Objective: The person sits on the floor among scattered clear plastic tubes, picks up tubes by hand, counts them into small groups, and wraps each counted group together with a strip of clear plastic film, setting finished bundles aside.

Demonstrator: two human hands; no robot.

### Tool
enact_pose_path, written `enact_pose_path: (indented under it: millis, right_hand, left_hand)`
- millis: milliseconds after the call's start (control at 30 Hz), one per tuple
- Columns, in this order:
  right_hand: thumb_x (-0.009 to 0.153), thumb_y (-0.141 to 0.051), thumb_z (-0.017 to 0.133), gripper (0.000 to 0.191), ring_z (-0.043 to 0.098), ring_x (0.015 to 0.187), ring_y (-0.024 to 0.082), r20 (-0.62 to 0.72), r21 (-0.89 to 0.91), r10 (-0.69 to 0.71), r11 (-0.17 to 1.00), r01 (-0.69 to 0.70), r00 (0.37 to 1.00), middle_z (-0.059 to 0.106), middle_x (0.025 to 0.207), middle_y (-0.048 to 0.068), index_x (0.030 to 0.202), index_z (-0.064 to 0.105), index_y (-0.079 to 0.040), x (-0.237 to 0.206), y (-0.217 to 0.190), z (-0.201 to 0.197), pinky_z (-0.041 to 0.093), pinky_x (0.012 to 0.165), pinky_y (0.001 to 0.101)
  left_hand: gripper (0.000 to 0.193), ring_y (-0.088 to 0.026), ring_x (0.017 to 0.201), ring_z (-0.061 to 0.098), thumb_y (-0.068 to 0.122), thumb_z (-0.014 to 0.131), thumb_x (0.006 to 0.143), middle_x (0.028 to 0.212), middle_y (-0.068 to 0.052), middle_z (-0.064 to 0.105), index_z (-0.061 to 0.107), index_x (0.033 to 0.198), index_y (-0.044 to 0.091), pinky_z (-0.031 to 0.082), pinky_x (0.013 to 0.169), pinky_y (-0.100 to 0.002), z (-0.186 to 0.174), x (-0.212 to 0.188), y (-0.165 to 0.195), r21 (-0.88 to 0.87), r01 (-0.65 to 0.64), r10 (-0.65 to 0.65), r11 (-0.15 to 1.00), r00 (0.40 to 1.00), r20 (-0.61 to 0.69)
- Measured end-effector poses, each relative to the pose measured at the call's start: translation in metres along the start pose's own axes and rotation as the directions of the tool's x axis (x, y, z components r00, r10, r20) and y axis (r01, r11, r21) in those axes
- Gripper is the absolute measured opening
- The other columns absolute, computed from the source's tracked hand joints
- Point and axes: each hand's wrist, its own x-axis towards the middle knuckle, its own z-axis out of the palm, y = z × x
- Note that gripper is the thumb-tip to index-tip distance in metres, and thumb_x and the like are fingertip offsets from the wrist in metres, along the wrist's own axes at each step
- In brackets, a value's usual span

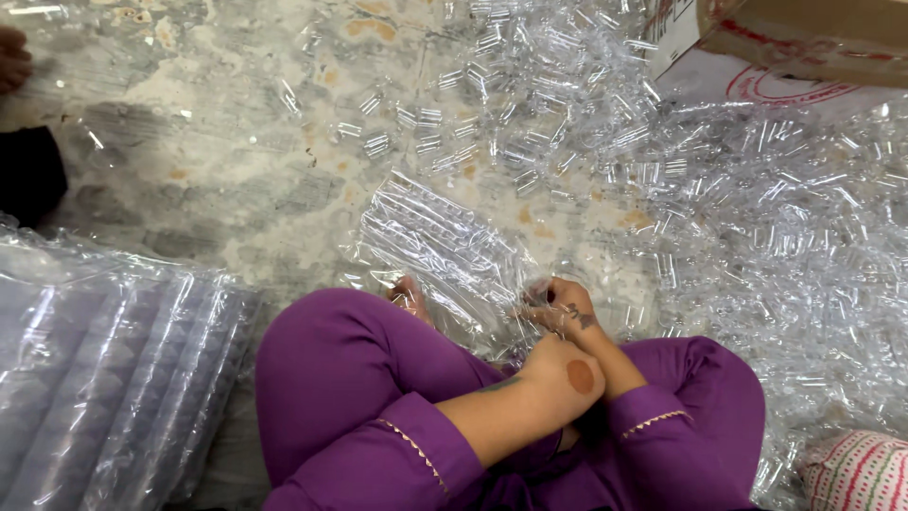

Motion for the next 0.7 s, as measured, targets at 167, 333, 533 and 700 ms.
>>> enact_pose_path:
  millis: [167,333,533,700]
  right_hand:
    - [0.065,-0.010,0.094,0.030,0.071,0.079,0.012,-0.156,-0.016,0.006,1.000,-0.009,0.988,0.077,0.088,0.005,0.088,0.076,-0.005,0.009,-0.003,0.035,0.058,0.071,0.0288]
    - [0.088,-0.010,0.075,0.018,0.074,0.083,0.017,-0.092,0.164,0.116,0.981,-0.100,0.989,0.078,0.095,0.012,0.101,0.077,0.002,0.024,-0.014,0.054,0.061,0.072,0.0340]
    - [0.088,-0.012,0.071,0.047,0.071,0.103,0.012,0.202,0.186,-0.170,0.974,0.132,0.965,0.076,0.111,0.005,0.133,0.059,-0.010,0.003,-0.041,0.031,0.056,0.089,0.0272]
    - [0.091,-0.011,0.066,0.028,0.076,0.087,0.019,-0.093,-0.294,-0.209,0.940,0.173,0.974,0.079,0.104,0.011,0.118,0.074,-0.008,-0.008,-0.061,-0.007,0.060,0.078,0.0309]
  left_hand:
    - [0.017,-0.029,0.093,0.073,0.011,0.064,0.088,0.101,-0.010,0.076,0.080,0.093,0.011,0.055,0.072,-0.042,0.007,0.005,0.000,0.017,0.036,-0.038,0.999,0.989,0.145]
    - [0.019,-0.028,0.100,0.072,0.011,0.065,0.090,0.110,-0.010,0.075,0.080,0.102,0.012,0.054,0.077,-0.041,0.006,0.011,-0.002,0.085,0.116,-0.137,0.990,0.938,0.318]
    - [0.024,-0.027,0.108,0.071,0.012,0.067,0.092,0.121,-0.009,0.074,0.080,0.113,0.012,0.053,0.083,-0.039,0.000,0.005,-0.002,0.119,0.187,-0.220,0.975,0.892,0.396]
    - [0.030,-0.028,0.114,0.069,0.014,0.070,0.093,0.129,-0.008,0.072,0.076,0.122,0.011,0.054,0.087,-0.044,-0.014,0.011,-0.004,0.064,0.306,-0.296,0.950,0.811,0.504]
